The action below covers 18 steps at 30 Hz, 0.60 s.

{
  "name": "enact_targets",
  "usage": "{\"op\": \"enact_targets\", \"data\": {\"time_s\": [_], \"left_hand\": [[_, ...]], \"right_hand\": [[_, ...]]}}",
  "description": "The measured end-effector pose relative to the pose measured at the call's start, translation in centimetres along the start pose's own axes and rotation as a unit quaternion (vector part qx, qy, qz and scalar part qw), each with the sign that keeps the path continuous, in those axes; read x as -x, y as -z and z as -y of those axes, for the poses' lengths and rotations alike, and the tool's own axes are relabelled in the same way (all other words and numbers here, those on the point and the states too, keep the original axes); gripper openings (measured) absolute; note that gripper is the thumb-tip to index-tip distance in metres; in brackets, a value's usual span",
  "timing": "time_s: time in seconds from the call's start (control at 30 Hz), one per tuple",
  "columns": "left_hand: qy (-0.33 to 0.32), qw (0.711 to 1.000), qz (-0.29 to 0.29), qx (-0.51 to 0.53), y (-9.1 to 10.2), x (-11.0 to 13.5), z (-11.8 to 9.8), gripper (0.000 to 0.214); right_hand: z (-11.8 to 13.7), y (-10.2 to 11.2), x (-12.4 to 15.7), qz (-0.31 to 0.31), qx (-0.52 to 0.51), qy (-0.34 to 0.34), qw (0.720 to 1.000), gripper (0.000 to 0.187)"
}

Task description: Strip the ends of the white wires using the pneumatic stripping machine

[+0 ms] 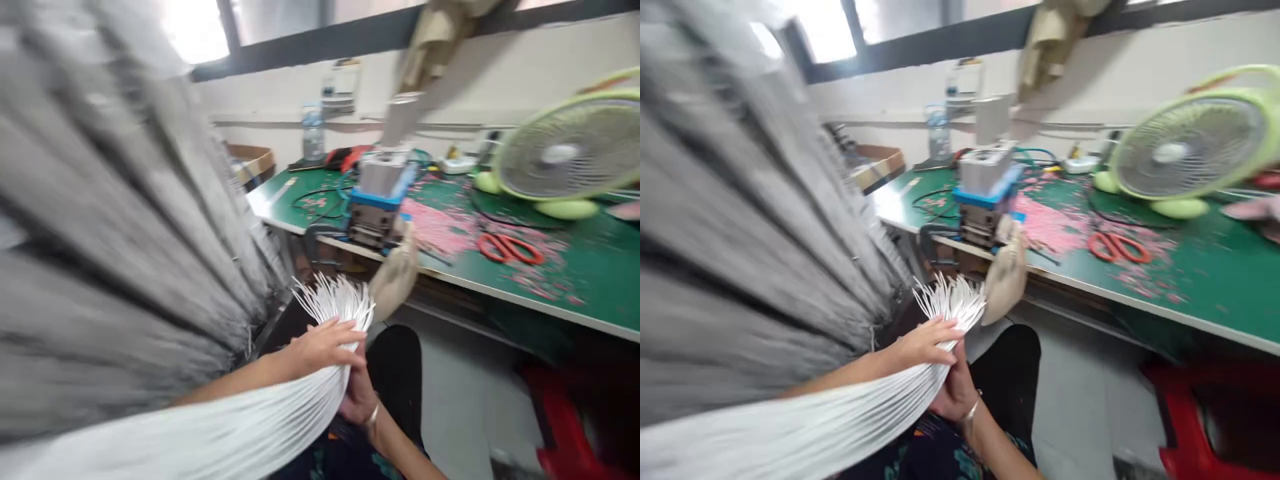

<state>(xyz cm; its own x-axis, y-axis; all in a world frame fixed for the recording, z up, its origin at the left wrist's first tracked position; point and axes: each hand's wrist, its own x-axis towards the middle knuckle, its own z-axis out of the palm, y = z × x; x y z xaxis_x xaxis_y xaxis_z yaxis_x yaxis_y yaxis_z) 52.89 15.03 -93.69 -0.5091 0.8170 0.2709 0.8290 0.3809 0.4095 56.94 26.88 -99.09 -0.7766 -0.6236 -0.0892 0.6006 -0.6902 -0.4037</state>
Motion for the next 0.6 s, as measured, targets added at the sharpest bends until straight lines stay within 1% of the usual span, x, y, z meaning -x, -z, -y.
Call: {"op": "enact_targets", "data": {"time_s": [0.07, 0.13, 0.17, 0.23, 0.3, 0.33, 0.37, 0.43, 0.47, 0.53, 0.6], "left_hand": [[-0.032, 0.999, 0.026, -0.019, -0.8, -0.9, 0.1, 0.032], [-0.043, 0.998, 0.05, -0.021, -1.9, -1.5, 1.3, 0.036], [-0.042, 0.997, 0.055, -0.022, -2.7, -1.6, 2.1, 0.043], [-0.036, 0.997, 0.066, -0.028, -4.4, -1.9, 3.3, 0.063], [-0.042, 0.995, 0.086, -0.002, -5.8, -2.3, 3.8, 0.069], [-0.037, 0.995, 0.093, 0.025, -6.2, -2.6, 3.8, 0.067], [-0.028, 0.994, 0.096, 0.054, -6.4, -3.0, 3.6, 0.062], [0.011, 0.989, 0.099, 0.114, -6.0, -4.4, 3.0, 0.052], [0.034, 0.984, 0.104, 0.139, -5.5, -5.2, 2.7, 0.047], [0.072, 0.972, 0.126, 0.183, -4.5, -7.0, 2.1, 0.043], [0.071, 0.964, 0.144, 0.213, -3.4, -8.3, 1.5, 0.042]], "right_hand": [[1.2, 0.7, 0.9, -0.014, -0.114, 0.068, 0.991, 0.063], [2.2, 2.3, 1.6, -0.038, -0.215, 0.123, 0.968, 0.06], [2.5, 3.3, 1.8, -0.056, -0.251, 0.14, 0.956, 0.057], [2.9, 5.3, 2.3, -0.104, -0.299, 0.153, 0.936, 0.049], [3.2, 7.0, 2.7, -0.153, -0.327, 0.158, 0.919, 0.039], [3.4, 7.5, 2.9, -0.173, -0.335, 0.163, 0.912, 0.035], [3.7, 7.8, 3.1, -0.187, -0.34, 0.169, 0.906, 0.032], [4.2, 7.8, 3.4, -0.203, -0.344, 0.187, 0.897, 0.029], [4.5, 7.6, 3.4, -0.206, -0.345, 0.198, 0.894, 0.028], [5.0, 6.8, 3.5, -0.208, -0.343, 0.23, 0.887, 0.028], [5.2, 6.1, 3.6, -0.206, -0.344, 0.268, 0.876, 0.026]]}}
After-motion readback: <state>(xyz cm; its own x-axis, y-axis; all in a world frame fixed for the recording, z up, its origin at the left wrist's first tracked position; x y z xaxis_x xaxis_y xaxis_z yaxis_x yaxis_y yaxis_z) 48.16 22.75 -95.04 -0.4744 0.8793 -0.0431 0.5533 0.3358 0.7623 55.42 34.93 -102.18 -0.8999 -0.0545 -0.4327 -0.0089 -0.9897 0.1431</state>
